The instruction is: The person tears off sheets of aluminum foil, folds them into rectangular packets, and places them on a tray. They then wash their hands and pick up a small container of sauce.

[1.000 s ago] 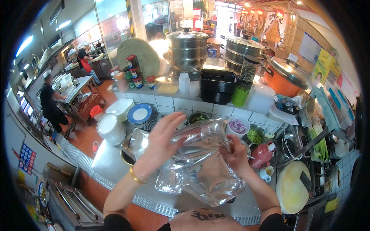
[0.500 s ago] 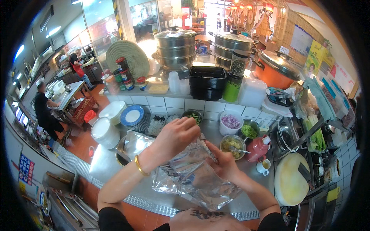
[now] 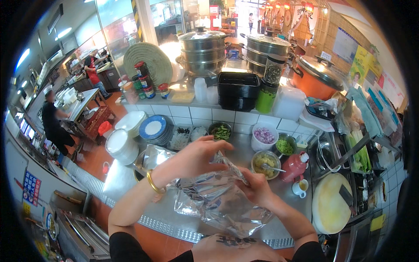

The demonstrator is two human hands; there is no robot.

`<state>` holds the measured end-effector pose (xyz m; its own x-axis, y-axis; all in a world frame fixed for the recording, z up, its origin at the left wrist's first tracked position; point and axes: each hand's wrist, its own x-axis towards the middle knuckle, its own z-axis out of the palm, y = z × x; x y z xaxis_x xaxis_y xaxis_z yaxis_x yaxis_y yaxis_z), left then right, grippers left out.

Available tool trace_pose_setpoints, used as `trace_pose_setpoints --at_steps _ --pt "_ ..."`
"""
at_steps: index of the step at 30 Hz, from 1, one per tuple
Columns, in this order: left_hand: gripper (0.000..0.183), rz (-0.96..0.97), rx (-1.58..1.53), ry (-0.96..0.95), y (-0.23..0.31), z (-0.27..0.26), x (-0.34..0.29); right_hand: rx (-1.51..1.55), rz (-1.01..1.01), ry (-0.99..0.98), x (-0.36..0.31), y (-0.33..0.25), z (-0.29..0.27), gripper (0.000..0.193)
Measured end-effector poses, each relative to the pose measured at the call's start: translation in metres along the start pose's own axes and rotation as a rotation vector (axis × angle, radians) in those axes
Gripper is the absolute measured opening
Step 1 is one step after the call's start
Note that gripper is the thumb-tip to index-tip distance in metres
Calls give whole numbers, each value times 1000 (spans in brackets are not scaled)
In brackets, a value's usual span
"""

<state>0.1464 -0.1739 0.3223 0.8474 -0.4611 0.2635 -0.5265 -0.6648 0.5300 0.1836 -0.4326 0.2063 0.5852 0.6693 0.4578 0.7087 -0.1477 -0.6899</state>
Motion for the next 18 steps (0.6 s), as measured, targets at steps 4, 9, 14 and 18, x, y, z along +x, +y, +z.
trace_pose_setpoints --at_steps 4,9,14,18 --pt "20 -199 -411 -22 -12 -5 -1 22 -54 44 0 -5 -5 44" --pt "19 -407 -661 -16 -7 28 1 -16 -118 95 -1 -21 -11 43" --pt "20 -283 -929 -285 -15 38 5 -10 -76 87 -6 -33 -13 64" --pt "41 -522 -1393 -371 -12 45 -16 63 -62 53 -6 -37 -8 79"
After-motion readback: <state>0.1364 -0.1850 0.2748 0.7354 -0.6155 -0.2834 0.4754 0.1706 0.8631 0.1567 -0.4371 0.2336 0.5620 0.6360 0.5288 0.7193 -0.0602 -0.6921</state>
